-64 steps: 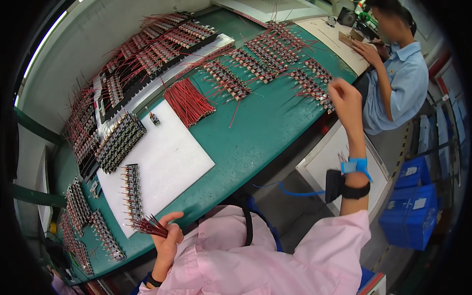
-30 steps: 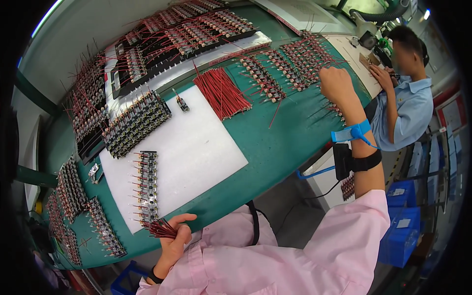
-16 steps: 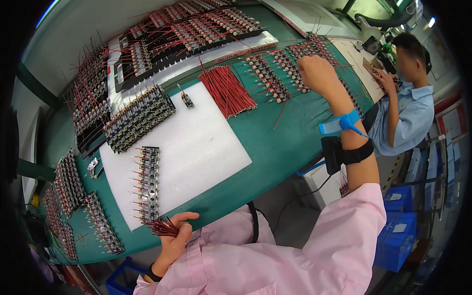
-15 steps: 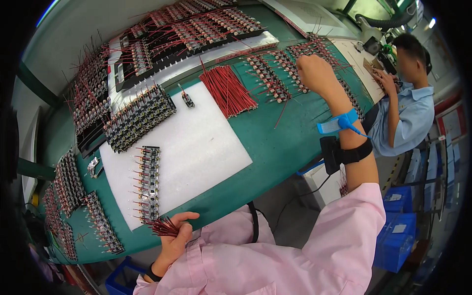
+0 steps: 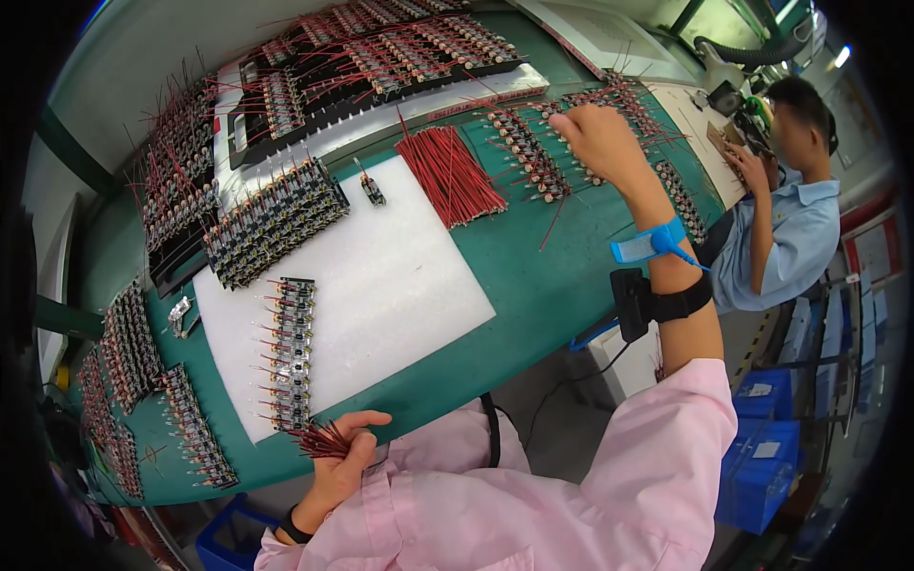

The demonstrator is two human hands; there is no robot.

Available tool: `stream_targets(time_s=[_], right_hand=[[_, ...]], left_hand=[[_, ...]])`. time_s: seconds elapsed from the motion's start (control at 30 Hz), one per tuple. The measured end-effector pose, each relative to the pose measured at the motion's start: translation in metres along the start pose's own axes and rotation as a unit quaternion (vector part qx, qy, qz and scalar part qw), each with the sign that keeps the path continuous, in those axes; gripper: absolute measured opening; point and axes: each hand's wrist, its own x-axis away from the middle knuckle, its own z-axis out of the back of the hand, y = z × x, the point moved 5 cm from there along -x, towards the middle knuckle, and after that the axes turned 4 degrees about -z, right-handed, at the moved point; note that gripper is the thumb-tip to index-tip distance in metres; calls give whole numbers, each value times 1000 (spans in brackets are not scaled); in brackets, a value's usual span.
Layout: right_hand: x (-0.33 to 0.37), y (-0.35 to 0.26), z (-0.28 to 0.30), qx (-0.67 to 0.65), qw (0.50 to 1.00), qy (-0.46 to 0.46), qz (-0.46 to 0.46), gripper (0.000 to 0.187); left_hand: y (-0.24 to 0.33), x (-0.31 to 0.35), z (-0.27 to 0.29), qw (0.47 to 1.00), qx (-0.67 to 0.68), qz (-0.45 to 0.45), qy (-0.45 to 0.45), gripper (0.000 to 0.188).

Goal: The person picks up a circuit board and a bundle of wires, then inserts the wires one at a time into the board. After filling the board, the person places it onto the table and picks up another circuit board to repeat the process.

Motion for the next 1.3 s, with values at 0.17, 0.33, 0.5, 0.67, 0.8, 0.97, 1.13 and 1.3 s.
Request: stream_targets(time_s=[0.17, 0.33, 0.5, 0.67, 0.8, 0.97, 1.13, 1.3], right_hand=[[9, -7, 34, -54, 992, 113, 10, 32], [17, -23, 63, -76, 988, 136, -8, 25], [-15, 25, 65, 28, 991, 129, 15, 16], [-32, 69, 44, 74, 996, 55, 1, 12], [-21, -5, 38, 51, 995, 54, 68, 15], [68, -127, 64, -243, 957, 88, 135, 10], [139, -146, 41, -285, 926, -168, 182, 11], [175, -175, -17, -425, 870, -226, 107, 12]], left_hand=[[0, 2, 0, 999, 35, 9, 1, 17], [1, 4, 1, 999, 41, -15, 20, 17], [-1, 6, -1, 996, 78, -19, 23, 16], [5, 4, -5, 997, 74, -10, 11, 15], [12, -1, -3, 999, 12, -50, -1, 14], [27, 22, 23, 987, -91, -130, -9, 16], [46, 67, 57, 978, -93, -159, 97, 16], [40, 138, 117, 874, -66, -195, 440, 12]])
